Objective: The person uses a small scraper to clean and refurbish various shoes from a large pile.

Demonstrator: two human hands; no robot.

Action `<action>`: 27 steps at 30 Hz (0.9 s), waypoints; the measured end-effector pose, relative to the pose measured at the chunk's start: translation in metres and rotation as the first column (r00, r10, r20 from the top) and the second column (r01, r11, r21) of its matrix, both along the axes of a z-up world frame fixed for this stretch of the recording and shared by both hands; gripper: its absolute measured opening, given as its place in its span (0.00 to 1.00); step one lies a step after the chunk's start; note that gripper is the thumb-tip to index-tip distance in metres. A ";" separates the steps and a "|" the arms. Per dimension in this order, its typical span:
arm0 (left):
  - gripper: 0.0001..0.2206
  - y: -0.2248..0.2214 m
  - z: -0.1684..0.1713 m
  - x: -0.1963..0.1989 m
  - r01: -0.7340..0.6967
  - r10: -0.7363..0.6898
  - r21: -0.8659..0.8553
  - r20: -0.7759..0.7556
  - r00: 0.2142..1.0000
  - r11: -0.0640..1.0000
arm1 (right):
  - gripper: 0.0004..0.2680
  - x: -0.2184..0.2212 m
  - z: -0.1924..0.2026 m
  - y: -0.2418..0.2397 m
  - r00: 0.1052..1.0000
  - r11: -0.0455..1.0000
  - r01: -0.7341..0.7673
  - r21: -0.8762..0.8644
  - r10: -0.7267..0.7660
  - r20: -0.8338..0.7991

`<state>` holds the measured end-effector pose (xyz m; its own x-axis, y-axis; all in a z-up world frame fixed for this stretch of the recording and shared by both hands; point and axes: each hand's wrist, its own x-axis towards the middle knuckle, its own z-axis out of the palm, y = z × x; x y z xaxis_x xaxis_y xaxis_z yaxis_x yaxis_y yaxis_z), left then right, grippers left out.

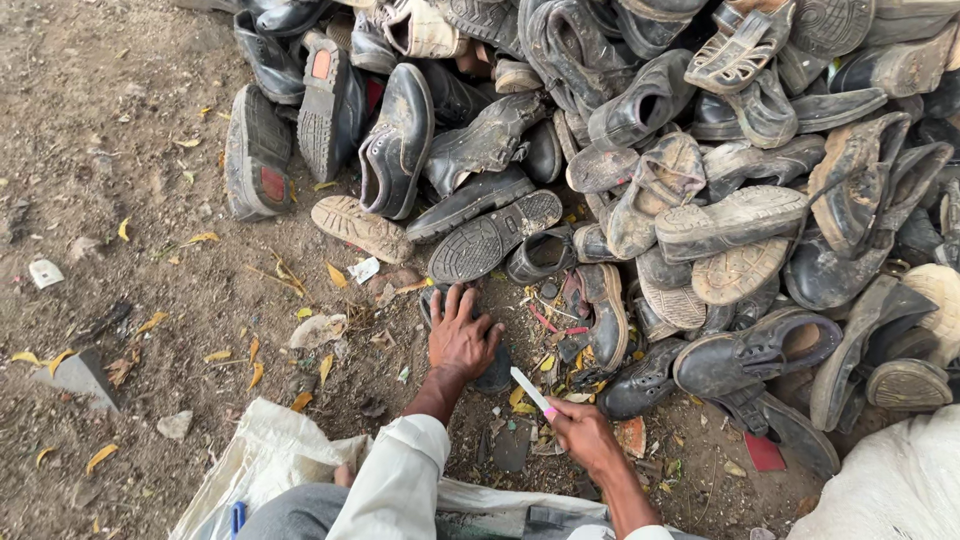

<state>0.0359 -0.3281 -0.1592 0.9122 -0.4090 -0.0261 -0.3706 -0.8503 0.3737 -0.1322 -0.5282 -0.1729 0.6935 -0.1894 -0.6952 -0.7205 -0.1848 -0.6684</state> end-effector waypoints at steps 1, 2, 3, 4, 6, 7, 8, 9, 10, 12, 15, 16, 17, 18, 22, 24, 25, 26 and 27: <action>0.18 0.000 -0.001 0.002 0.027 -0.027 0.003 0.015 1.000 1.000 | 0.15 -0.003 0.005 0.003 1.000 1.000 0.019 0.010 -0.019 0.005; 0.18 0.000 -0.002 0.004 0.054 -0.054 0.007 0.030 0.998 0.999 | 0.15 -0.006 0.012 0.005 0.999 0.999 -0.027 -0.046 0.025 -0.029; 0.17 0.001 -0.003 0.005 0.074 -0.075 0.012 0.042 0.996 0.997 | 0.15 -0.009 0.019 0.005 0.995 0.992 -0.080 -0.099 0.073 -0.068; 0.17 0.002 -0.004 0.005 0.076 -0.076 0.015 0.037 0.996 0.997 | 0.15 -0.008 0.024 0.006 0.987 0.980 -0.134 -0.149 0.119 -0.110; 0.15 0.001 -0.007 0.004 0.095 -0.096 0.029 0.018 0.995 0.995 | 0.15 -0.007 0.026 0.008 0.985 0.973 -0.161 -0.165 0.148 -0.091; 0.15 0.000 -0.008 0.004 0.093 -0.094 0.013 0.034 0.995 0.996 | 0.15 -0.004 0.025 0.007 0.983 0.968 -0.179 -0.176 0.167 -0.080; 0.15 0.000 -0.008 0.004 0.092 -0.091 -0.002 0.051 0.995 0.996 | 0.15 0.000 0.022 0.004 0.987 0.977 -0.155 -0.146 0.147 -0.061; 0.15 0.001 -0.008 0.001 0.091 -0.090 -0.018 0.062 0.994 0.996 | 0.15 0.003 0.018 0.001 0.991 0.985 -0.130 -0.113 0.125 -0.050; 0.14 0.004 -0.009 -0.002 0.087 -0.085 -0.022 0.063 0.994 0.996 | 0.15 0.003 0.014 -0.001 0.994 0.991 -0.106 -0.081 0.103 -0.040; 0.14 0.002 -0.006 0.001 0.084 -0.080 -0.041 0.088 0.993 0.996 | 0.15 0.005 0.005 -0.005 0.998 0.998 -0.055 -0.028 0.055 -0.019; 0.13 0.001 -0.005 0.006 0.092 -0.092 0.004 0.026 0.995 0.996 | 0.15 0.003 -0.005 -0.009 0.995 0.995 -0.095 -0.012 0.095 -0.013; 0.14 0.001 -0.006 0.004 0.102 -0.101 -0.015 0.053 0.994 0.995 | 0.15 0.002 -0.006 -0.010 0.992 0.992 -0.122 -0.020 0.122 -0.012; 0.15 0.002 -0.007 0.003 0.107 -0.104 -0.034 0.086 0.991 0.994 | 0.15 0.004 -0.005 -0.014 0.988 0.988 -0.153 -0.037 0.152 -0.027; 0.16 0.003 -0.009 0.003 0.113 -0.106 -0.053 0.120 0.987 0.992 | 0.15 0.004 -0.004 -0.020 0.983 0.982 -0.183 -0.053 0.181 -0.043; 0.16 0.004 -0.010 0.010 0.168 -0.158 -0.070 0.134 0.978 0.983 | 0.16 0.009 -0.017 -0.023 0.977 0.982 -0.185 -0.046 0.178 -0.119; 0.17 0.004 -0.011 0.005 0.161 -0.161 -0.008 0.011 0.987 0.987 | 0.17 0.010 -0.026 -0.025 0.985 0.990 -0.132 0.045 0.136 -0.103; 0.16 0.003 -0.009 0.007 0.159 -0.159 -0.011 0.018 0.987 0.987 | 0.17 0.019 -0.026 -0.027 0.990 0.991 -0.109 0.083 0.115 -0.078; 0.16 0.002 -0.009 0.007 0.157 -0.157 -0.015 0.024 0.987 0.987 | 0.17 0.017 -0.021 -0.028 0.986 0.990 -0.136 0.043 0.139 -0.089; 0.15 0.003 -0.010 0.006 0.155 -0.155 -0.015 0.027 0.988 0.988 | 0.16 0.007 -0.015 -0.026 0.981 0.987 -0.163 0.008 0.163 -0.105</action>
<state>0.0420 -0.3249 -0.1691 0.8381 -0.5455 0.0047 -0.5068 -0.7754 0.3767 -0.1257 -0.5542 -0.1878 0.6385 -0.0801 -0.7655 -0.7465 -0.3063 -0.5906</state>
